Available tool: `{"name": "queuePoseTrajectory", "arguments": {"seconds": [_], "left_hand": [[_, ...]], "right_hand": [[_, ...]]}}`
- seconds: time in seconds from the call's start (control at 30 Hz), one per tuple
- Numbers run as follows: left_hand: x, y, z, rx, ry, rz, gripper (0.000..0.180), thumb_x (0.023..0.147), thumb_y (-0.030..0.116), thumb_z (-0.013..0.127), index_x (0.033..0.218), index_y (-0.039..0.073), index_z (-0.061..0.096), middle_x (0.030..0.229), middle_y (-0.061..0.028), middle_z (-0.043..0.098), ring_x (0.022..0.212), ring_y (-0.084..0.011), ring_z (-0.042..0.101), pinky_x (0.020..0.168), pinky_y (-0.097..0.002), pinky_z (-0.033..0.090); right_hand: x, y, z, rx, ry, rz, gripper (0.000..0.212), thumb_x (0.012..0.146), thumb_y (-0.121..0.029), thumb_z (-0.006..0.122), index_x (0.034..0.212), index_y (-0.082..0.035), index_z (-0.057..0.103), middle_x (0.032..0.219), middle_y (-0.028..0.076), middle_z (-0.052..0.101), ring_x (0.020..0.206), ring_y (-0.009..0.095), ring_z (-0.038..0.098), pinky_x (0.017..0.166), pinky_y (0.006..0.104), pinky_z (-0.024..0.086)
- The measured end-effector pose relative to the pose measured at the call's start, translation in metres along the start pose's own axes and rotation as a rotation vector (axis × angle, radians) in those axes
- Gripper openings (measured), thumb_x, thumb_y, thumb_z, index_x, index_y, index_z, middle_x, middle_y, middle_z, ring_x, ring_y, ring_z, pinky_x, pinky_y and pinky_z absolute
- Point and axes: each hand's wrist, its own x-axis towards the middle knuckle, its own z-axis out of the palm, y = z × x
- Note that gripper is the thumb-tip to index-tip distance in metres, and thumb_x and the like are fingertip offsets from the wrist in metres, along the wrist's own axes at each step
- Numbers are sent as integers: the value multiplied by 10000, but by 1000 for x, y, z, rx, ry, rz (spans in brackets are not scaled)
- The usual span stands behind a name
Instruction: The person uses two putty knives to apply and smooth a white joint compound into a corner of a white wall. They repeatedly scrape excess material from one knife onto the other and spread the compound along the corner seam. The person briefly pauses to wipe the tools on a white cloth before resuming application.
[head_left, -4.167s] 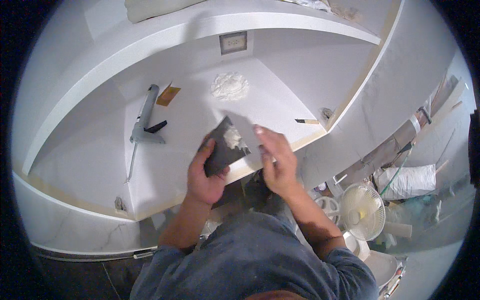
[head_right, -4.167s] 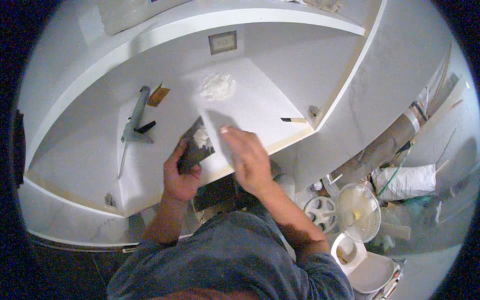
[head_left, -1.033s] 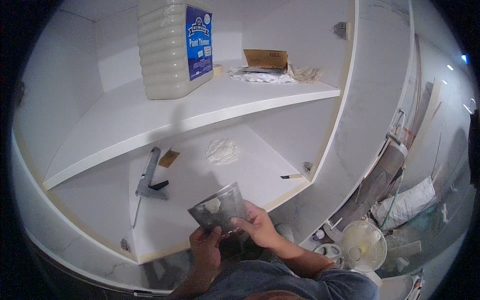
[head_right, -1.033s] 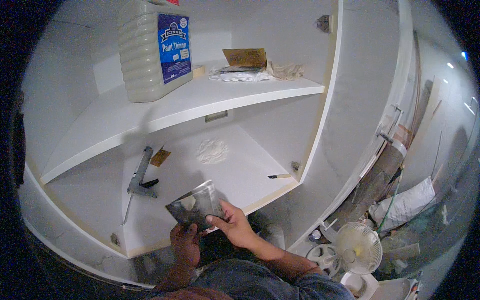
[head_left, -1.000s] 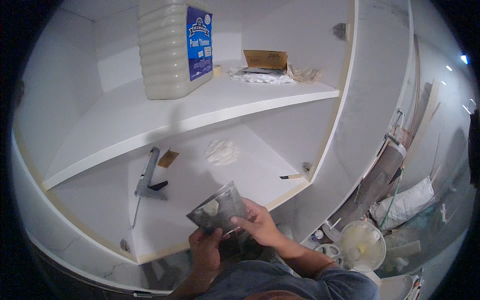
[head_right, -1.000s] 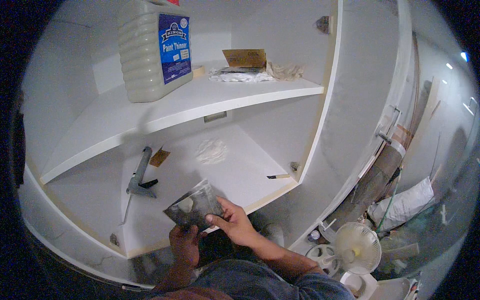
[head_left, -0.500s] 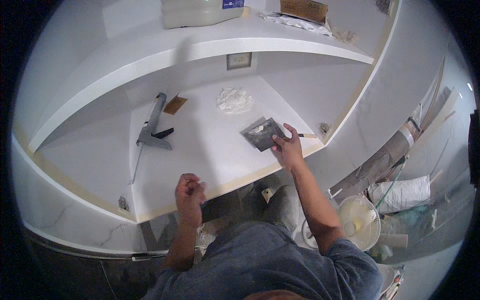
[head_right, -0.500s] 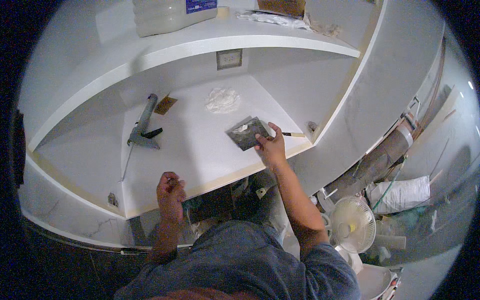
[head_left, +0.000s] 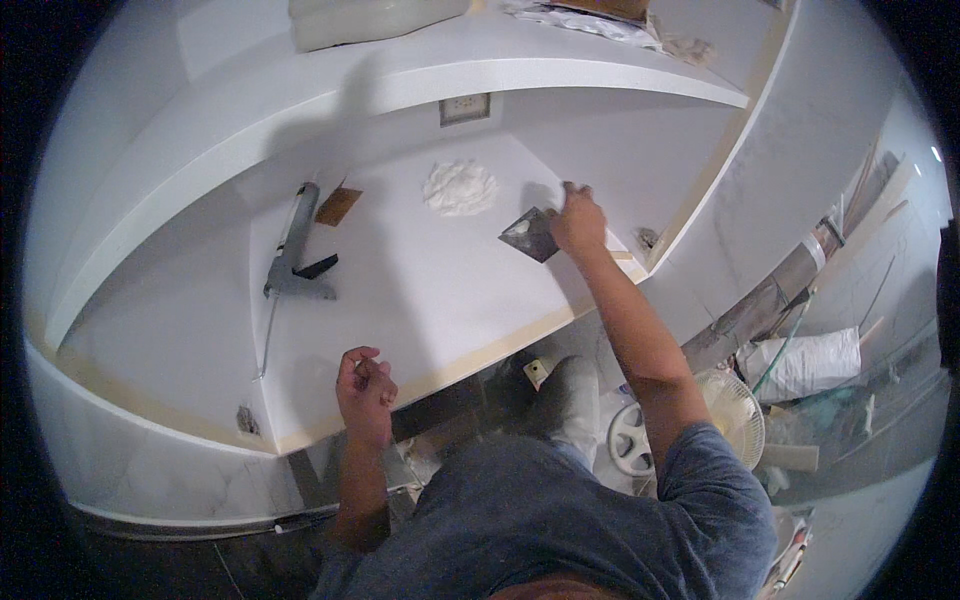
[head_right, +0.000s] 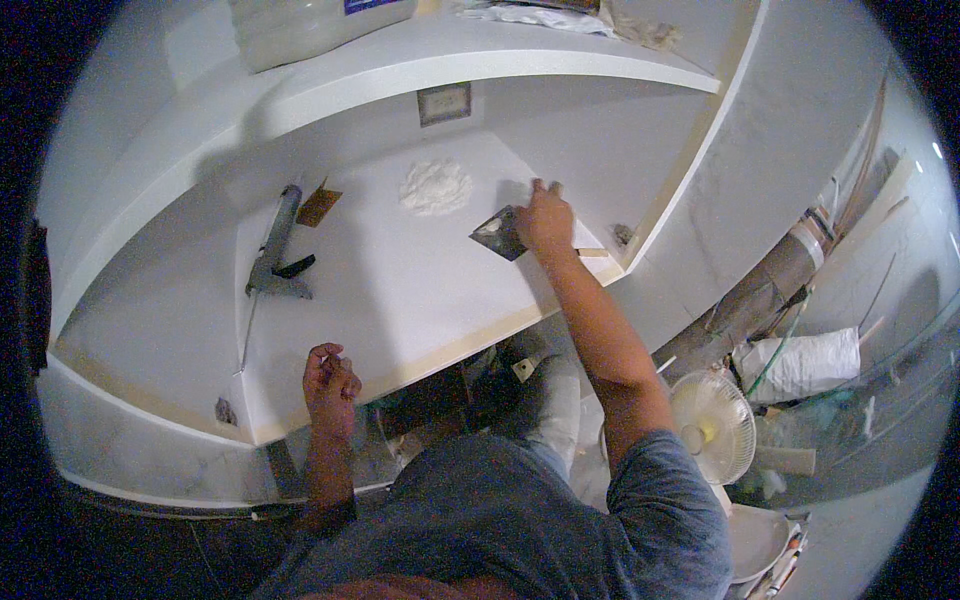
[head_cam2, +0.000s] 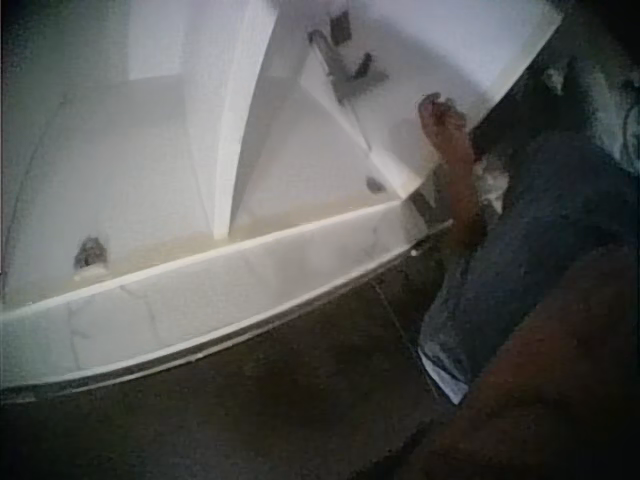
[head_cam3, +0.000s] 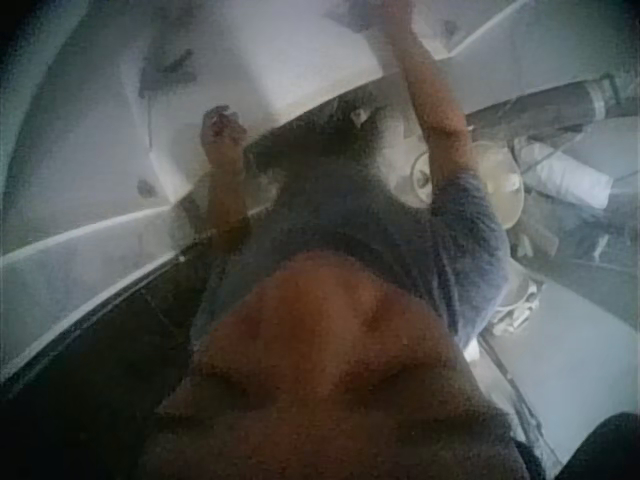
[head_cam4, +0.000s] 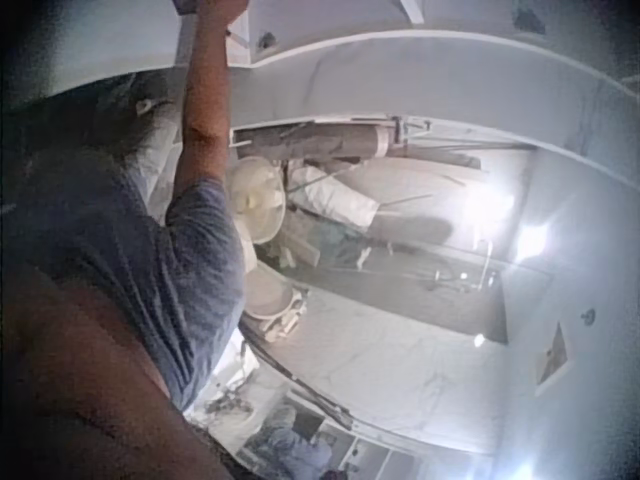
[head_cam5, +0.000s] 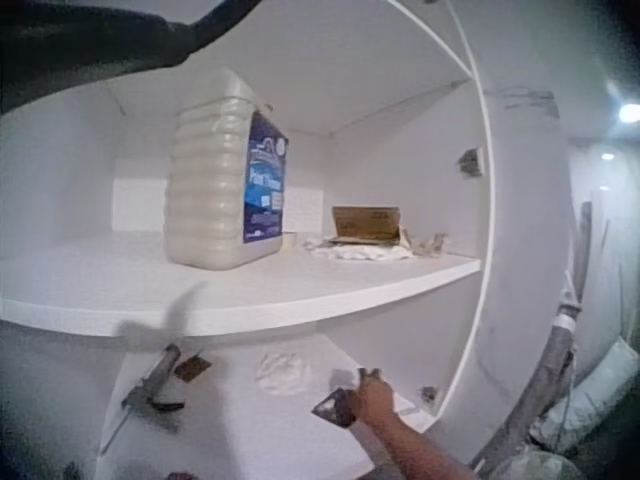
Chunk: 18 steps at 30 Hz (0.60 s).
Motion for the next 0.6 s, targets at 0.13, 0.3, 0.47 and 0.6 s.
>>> {"name": "queuePoseTrajectory", "arguments": {"seconds": [0.13, 0.3, 0.47, 0.6], "left_hand": [[8, -8, 16, -7, 12, -34, 248, 926, -22, 656, 1146, 51, 568, 777, 28, 498, 600, -50, 423, 516, -222, 351], [-1, -8, 7, 113, 80, 24, 244, 918, 0, 670, 1134, 58, 574, 791, 29, 504, 610, -42, 417, 517, -212, 339], [-4, -6, 21, 144, 61, 19, 263, 927, 18, 652, 1168, 61, 555, 800, 28, 508, 617, -35, 423, 523, -204, 333], [13, -3, 53, 87, -7, -98, 292, 929, 24, 647, 1198, 66, 543, 800, 25, 516, 624, -47, 443, 543, -218, 353]], "right_hand": [[52, -36, 65, 259, -123, -180, 432, 883, -236, 683, 1271, -49, 653, 1198, 215, 690, 1091, 406, 674, 965, 501, 549], [57, -117, 130, 95, -258, -70, 338, 968, -208, 538, 1264, -98, 658, 1415, 187, 560, 1278, 366, 573, 1014, 560, 503], [54, -97, 101, 323, 0, -45, 222, 947, -152, 544, 1128, -44, 614, 1107, 202, 704, 1066, 405, 679, 864, 555, 558], [36, -87, 62, 518, -49, -93, 214, 932, -115, 558, 1102, 14, 554, 1005, 277, 693, 992, 451, 683, 827, 565, 552]]}}
